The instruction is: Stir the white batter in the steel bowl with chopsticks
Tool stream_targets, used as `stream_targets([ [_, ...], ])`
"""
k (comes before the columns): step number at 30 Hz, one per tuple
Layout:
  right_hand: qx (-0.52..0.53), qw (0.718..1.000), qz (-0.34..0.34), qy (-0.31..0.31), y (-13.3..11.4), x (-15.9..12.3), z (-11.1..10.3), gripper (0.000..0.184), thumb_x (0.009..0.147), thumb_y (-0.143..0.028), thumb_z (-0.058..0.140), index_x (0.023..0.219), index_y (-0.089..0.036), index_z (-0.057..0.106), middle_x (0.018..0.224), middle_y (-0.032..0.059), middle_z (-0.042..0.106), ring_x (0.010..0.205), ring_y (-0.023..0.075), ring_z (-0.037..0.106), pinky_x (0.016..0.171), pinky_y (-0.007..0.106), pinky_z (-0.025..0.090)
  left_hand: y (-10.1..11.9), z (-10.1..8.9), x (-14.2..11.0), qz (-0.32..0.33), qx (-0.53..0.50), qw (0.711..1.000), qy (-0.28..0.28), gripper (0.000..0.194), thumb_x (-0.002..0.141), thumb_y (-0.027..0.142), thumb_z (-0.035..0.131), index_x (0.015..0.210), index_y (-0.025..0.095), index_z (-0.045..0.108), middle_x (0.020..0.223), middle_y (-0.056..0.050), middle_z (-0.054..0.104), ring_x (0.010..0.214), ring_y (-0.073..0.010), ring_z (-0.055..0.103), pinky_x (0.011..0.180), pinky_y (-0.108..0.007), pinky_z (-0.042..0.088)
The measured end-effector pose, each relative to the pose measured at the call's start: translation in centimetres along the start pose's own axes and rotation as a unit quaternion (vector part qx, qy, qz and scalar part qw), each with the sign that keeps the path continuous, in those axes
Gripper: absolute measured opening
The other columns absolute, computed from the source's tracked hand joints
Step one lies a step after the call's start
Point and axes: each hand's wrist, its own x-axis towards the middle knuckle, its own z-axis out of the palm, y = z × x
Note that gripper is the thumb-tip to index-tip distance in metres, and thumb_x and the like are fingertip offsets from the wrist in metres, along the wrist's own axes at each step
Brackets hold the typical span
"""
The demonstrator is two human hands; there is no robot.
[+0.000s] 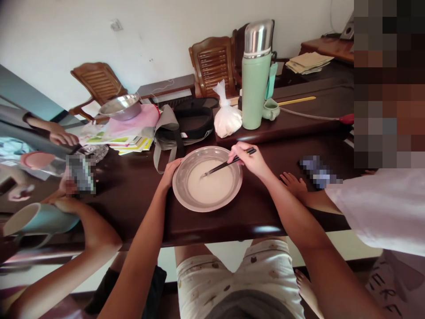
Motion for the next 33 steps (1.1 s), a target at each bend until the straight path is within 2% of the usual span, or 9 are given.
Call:
stream_targets([
  [3, 0.035, 0.996, -0.033, 0.075, 0.03, 0.06, -0.23, 0.044, 0.08, -0.056, 0.06, 0.058, -0.017, 0.06, 0.046, 0.0021, 0.062, 0.033, 0.0075, 0.042, 0.031, 0.021, 0.027, 0.06, 0.01, -0.01, 0.003, 0.0, 1.0, -0.002, 0.046, 0.079, 0.049, 0.054, 0.099, 0.011, 0.07, 0.108, -0.01, 0.069, 0.106, -0.0267, 0.058, 0.095, -0.034, 0.042],
  [8, 0.016, 0.999, 0.012, -0.044, 0.22, -0.06, 0.04, 0.039, 0.08, -0.053, 0.061, 0.07, -0.016, 0.067, 0.058, 0.005, 0.068, 0.046, 0.012, 0.058, 0.037, 0.021, 0.037, 0.34, 0.07, -0.15, 0.003, 0.004, 1.0, -0.004, 0.047, 0.079, 0.049, 0.054, 0.099, 0.01, 0.07, 0.109, -0.01, 0.069, 0.107, -0.0276, 0.058, 0.095, -0.035, 0.042],
  [13, 0.024, 0.995, -0.038, 0.088, 0.42, 0.12, -0.37, 0.046, 0.08, -0.057, 0.058, 0.057, -0.017, 0.061, 0.045, 0.0025, 0.061, 0.033, 0.0085, 0.044, 0.032, 0.021, 0.029, 0.36, 0.15, -0.11, 0.01, 0.002, 1.0, -0.005, 0.045, 0.079, 0.048, 0.054, 0.098, 0.011, 0.071, 0.108, -0.01, 0.069, 0.107, -0.0271, 0.058, 0.096, -0.034, 0.041],
  [18, -0.003, 1.0, -0.007, -0.017, 0.18, -0.09, -0.03, 0.041, 0.079, -0.055, 0.06, 0.066, -0.017, 0.066, 0.054, 0.0046, 0.067, 0.044, 0.0127, 0.057, 0.037, 0.022, 0.039, 0.43, 0.14, -0.14, 0.007, 0.0, 1.0, -0.003, 0.045, 0.079, 0.048, 0.054, 0.098, 0.011, 0.071, 0.106, -0.01, 0.069, 0.106, -0.027, 0.058, 0.096, -0.035, 0.041],
  [23, 0.013, 0.995, -0.035, 0.091, 0.23, 0.05, -0.28, 0.048, 0.079, -0.06, 0.056, 0.056, -0.018, 0.06, 0.044, 0.0022, 0.059, 0.032, 0.0093, 0.043, 0.031, 0.023, 0.029, 0.34, 0.11, -0.14, 0.011, 0.0, 1.0, -0.008, 0.045, 0.079, 0.049, 0.054, 0.097, 0.012, 0.071, 0.104, -0.009, 0.069, 0.105, -0.0268, 0.058, 0.096, -0.034, 0.041],
  [27, -0.008, 0.999, 0.001, -0.036, 0.11, 0.01, -0.15, 0.043, 0.078, -0.059, 0.06, 0.067, -0.018, 0.066, 0.056, 0.0042, 0.067, 0.047, 0.0135, 0.059, 0.04, 0.023, 0.041, 0.16, 0.04, -0.1, 0.006, -0.001, 1.0, -0.004, 0.046, 0.078, 0.05, 0.054, 0.098, 0.011, 0.07, 0.106, -0.009, 0.069, 0.105, -0.0269, 0.058, 0.095, -0.035, 0.041],
  [28, -0.014, 0.999, 0.0, -0.044, 0.05, 0.03, -0.16, 0.042, 0.077, -0.058, 0.061, 0.07, -0.017, 0.067, 0.059, 0.0048, 0.069, 0.052, 0.0144, 0.062, 0.043, 0.023, 0.044, 0.15, 0.02, -0.1, 0.005, -0.001, 1.0, 0.001, 0.045, 0.079, 0.049, 0.054, 0.098, 0.012, 0.07, 0.106, -0.009, 0.069, 0.105, -0.0267, 0.058, 0.095, -0.035, 0.041],
  [30, -0.007, 1.0, -0.021, 0.004, -0.04, 0.11, -0.31, 0.042, 0.078, -0.058, 0.061, 0.067, -0.017, 0.067, 0.056, 0.0045, 0.068, 0.049, 0.0135, 0.061, 0.042, 0.022, 0.042, 0.19, 0.01, -0.14, 0.006, -0.001, 1.0, 0.006, 0.044, 0.079, 0.048, 0.054, 0.098, 0.012, 0.07, 0.106, -0.009, 0.069, 0.105, -0.0263, 0.058, 0.095, -0.035, 0.041],
  [33, 0.025, 0.997, -0.04, 0.063, -0.15, 0.12, -0.43, 0.05, 0.08, -0.061, 0.055, 0.057, -0.018, 0.062, 0.043, 0.0022, 0.059, 0.035, 0.0101, 0.047, 0.034, 0.022, 0.032, 0.4, 0.06, -0.24, 0.012, 0.004, 1.0, -0.001, 0.044, 0.079, 0.049, 0.055, 0.098, 0.012, 0.071, 0.105, -0.009, 0.069, 0.104, -0.0263, 0.059, 0.096, -0.035, 0.041],
])
